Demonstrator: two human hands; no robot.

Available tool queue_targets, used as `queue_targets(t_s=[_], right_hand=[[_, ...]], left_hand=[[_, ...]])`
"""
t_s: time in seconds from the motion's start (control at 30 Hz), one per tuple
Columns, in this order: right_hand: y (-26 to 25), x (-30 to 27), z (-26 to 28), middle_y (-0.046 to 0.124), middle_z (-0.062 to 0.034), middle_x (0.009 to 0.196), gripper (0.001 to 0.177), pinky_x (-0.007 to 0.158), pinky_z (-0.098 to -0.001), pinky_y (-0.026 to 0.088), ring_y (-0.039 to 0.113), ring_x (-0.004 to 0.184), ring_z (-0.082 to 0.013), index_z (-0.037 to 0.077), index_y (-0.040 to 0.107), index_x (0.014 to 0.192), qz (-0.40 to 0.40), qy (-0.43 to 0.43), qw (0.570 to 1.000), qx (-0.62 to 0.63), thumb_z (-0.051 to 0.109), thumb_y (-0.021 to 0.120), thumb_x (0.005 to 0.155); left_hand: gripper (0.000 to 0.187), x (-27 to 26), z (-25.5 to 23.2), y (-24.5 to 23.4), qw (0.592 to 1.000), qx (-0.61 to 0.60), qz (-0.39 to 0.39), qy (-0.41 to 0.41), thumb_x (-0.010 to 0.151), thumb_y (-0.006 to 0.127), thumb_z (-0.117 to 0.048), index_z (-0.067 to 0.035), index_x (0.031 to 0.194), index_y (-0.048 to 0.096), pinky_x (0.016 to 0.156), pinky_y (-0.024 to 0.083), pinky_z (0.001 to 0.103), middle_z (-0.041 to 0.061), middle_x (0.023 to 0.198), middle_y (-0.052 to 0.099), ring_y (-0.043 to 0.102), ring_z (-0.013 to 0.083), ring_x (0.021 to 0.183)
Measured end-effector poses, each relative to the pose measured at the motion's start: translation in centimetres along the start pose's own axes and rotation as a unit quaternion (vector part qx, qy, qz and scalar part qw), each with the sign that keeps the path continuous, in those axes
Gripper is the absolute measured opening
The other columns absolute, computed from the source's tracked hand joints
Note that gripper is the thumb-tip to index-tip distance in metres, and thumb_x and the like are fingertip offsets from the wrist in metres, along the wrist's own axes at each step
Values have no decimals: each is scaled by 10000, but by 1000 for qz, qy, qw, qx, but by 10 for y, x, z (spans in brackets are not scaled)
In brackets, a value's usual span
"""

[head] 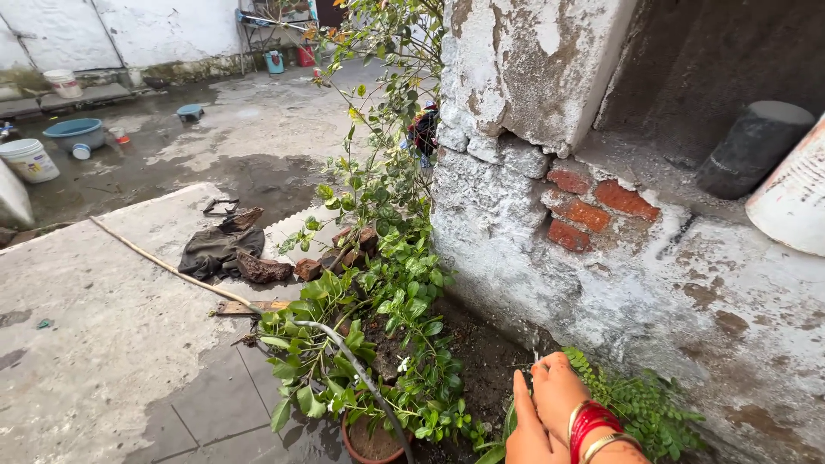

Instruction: The person waters a variety of plants and flowers growing along a weathered wall by directing a stream of water from a hose.

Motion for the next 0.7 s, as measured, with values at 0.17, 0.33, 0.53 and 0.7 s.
queue_targets(t_s=[0.17,0.33,0.53,0.7], right_hand=[[-10,42,15,770,-189,909,319,827,-447,569,755,864,-349,98,593,1167,-43,-77,996,-22,356,495,1008],[-20,52,44,777,-208,926,339,833,-458,577,763,875,-362,93,566,1211,-26,-79,997,2,352,492,1005],[-15,62,67,773,-202,964,325,843,-456,578,761,881,-353,105,557,1219,-15,-88,996,4,340,497,1003],[0,63,71,781,-217,966,299,860,-459,579,769,905,-363,109,553,1194,-10,-76,997,-15,344,492,1019]], left_hand=[[974,33,-200,-41,994,8,-31,-101,908,630,-429,-129,1636,56,963,577,364,184,1227,737,728,305,1149],[1006,55,-212,-49,994,5,-30,-105,901,670,-447,-142,1620,36,981,577,360,188,1253,714,727,296,1162],[1025,74,-208,-61,994,4,-52,-96,886,704,-460,-153,1607,42,1004,567,341,149,1300,700,723,264,1189],[949,72,-141,-67,992,4,-63,-109,910,652,-410,-156,1627,84,1038,543,306,138,1336,697,717,240,1215]])
Point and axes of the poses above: each hand's wrist, its own x-axis towards the middle knuckle, its own y-axis out of the palm, z = x × y, the point moved 2 cm from there along x, towards the middle knuckle
